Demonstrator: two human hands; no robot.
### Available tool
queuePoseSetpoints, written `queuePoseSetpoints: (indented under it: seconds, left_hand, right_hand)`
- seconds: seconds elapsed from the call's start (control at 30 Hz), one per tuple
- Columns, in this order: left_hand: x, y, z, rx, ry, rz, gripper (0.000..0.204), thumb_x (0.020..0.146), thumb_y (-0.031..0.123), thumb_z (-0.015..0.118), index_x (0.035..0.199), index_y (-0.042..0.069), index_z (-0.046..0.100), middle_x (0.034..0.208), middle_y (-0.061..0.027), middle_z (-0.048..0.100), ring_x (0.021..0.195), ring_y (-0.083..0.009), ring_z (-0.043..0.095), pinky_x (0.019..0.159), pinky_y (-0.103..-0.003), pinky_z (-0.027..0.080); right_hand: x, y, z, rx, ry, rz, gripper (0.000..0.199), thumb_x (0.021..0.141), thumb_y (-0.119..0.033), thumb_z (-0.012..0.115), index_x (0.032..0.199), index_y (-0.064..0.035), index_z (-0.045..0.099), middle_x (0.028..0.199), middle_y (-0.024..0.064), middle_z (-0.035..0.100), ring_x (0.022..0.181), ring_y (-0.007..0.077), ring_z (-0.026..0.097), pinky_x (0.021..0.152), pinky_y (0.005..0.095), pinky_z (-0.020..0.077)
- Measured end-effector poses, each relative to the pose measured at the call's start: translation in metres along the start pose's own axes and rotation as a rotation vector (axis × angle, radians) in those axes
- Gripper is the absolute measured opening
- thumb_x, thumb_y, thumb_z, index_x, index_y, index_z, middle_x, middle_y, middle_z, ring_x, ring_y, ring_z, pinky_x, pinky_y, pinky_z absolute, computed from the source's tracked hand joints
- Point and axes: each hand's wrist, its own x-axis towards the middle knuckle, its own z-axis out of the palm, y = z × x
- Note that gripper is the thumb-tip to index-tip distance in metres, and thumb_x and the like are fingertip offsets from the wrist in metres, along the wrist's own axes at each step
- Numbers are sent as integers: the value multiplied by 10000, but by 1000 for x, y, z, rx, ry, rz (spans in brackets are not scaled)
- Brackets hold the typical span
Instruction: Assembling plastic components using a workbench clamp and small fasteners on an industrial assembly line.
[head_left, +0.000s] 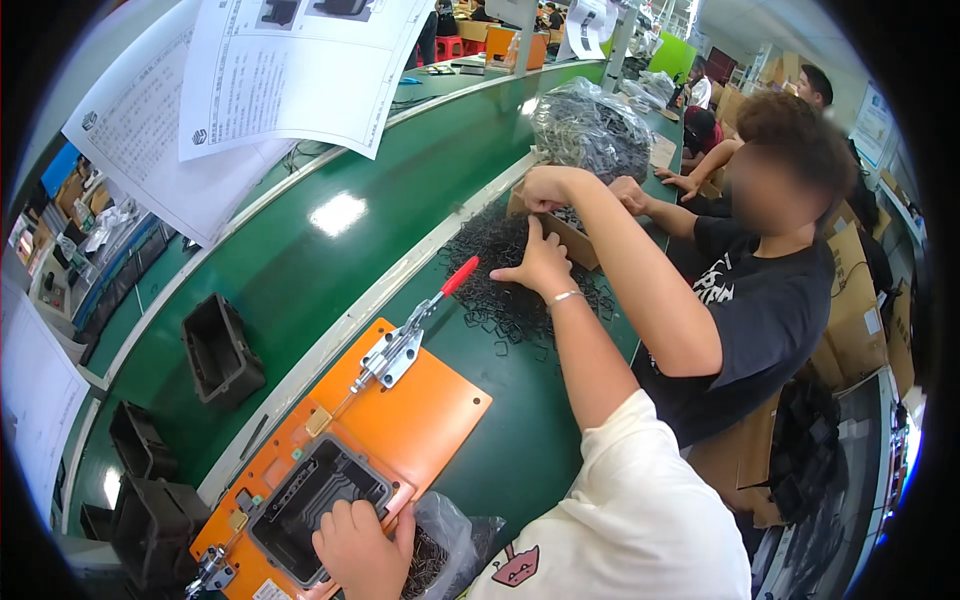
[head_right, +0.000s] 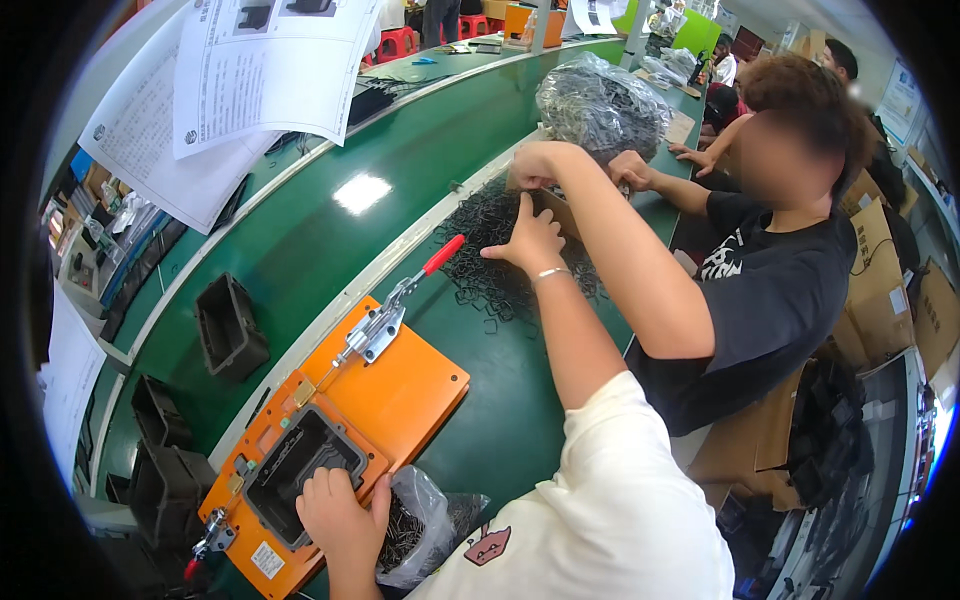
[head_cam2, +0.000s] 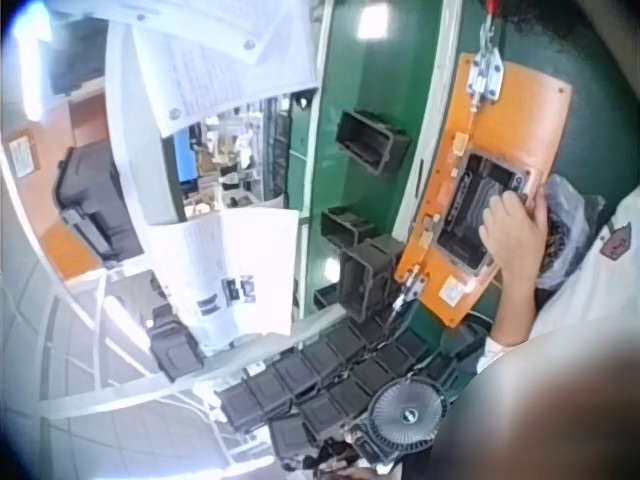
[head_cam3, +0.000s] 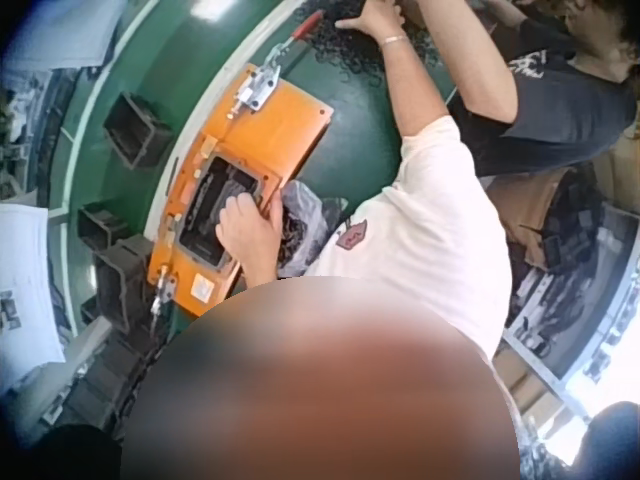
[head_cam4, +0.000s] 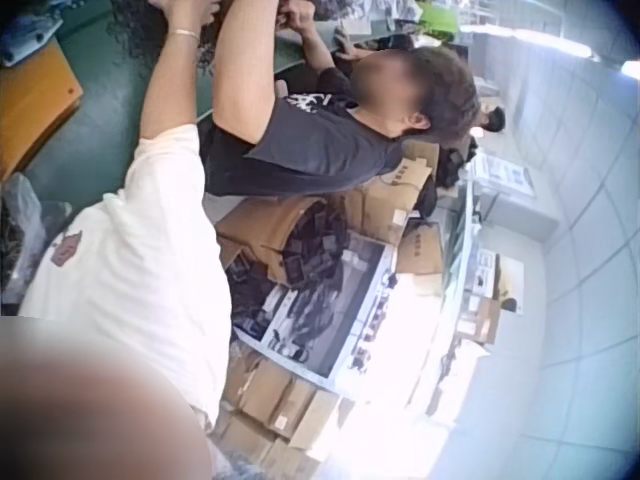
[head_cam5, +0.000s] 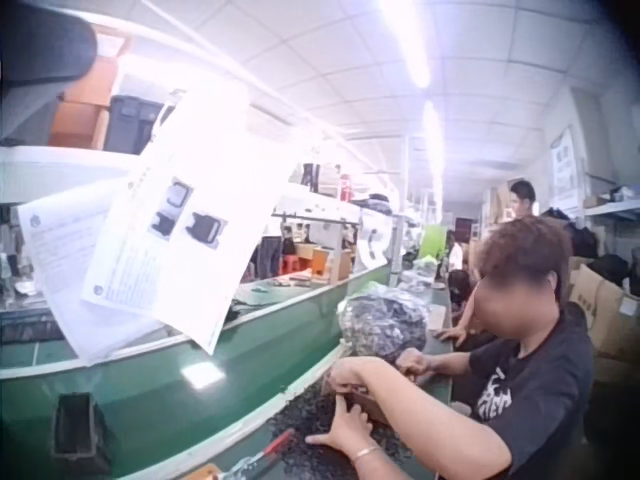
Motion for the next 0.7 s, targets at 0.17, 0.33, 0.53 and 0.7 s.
queuePoseSetpoints:
  seconds: [0.17,0.33,0.53,0.7]
  left_hand:
    - [1,0,0,-5,-5,-15,412,736,386,725,745,59,475,777,-106,471,760,-301,501,665,-403,364]
    - [-1,-2,0,-24,3,-21,408,723,395,732,740,67,489,776,-101,486,757,-298,508,660,-407,370]
    - [0,-3,3,-22,25,-9,413,716,404,734,741,71,492,777,-94,489,752,-293,510,655,-406,368]
    - [-1,-3,3,-15,17,-9,413,713,406,733,739,75,488,772,-94,488,749,-292,510,654,-405,369]
  right_hand:
    - [5,-5,2,42,47,93,1046,579,-345,847,1432,-204,259,1377,180,357,1240,451,403,945,611,396]
    - [3,11,6,216,363,-150,805,580,-313,805,1283,-106,473,1169,207,558,1136,356,529,931,508,447]
    - [-7,37,24,211,327,-180,691,669,-347,744,1239,-8,546,1203,242,584,1124,388,544,974,428,422]
    - [-4,-28,2,-51,344,-458,411,662,-312,706,986,-67,650,1001,154,652,965,337,608,840,425,467]
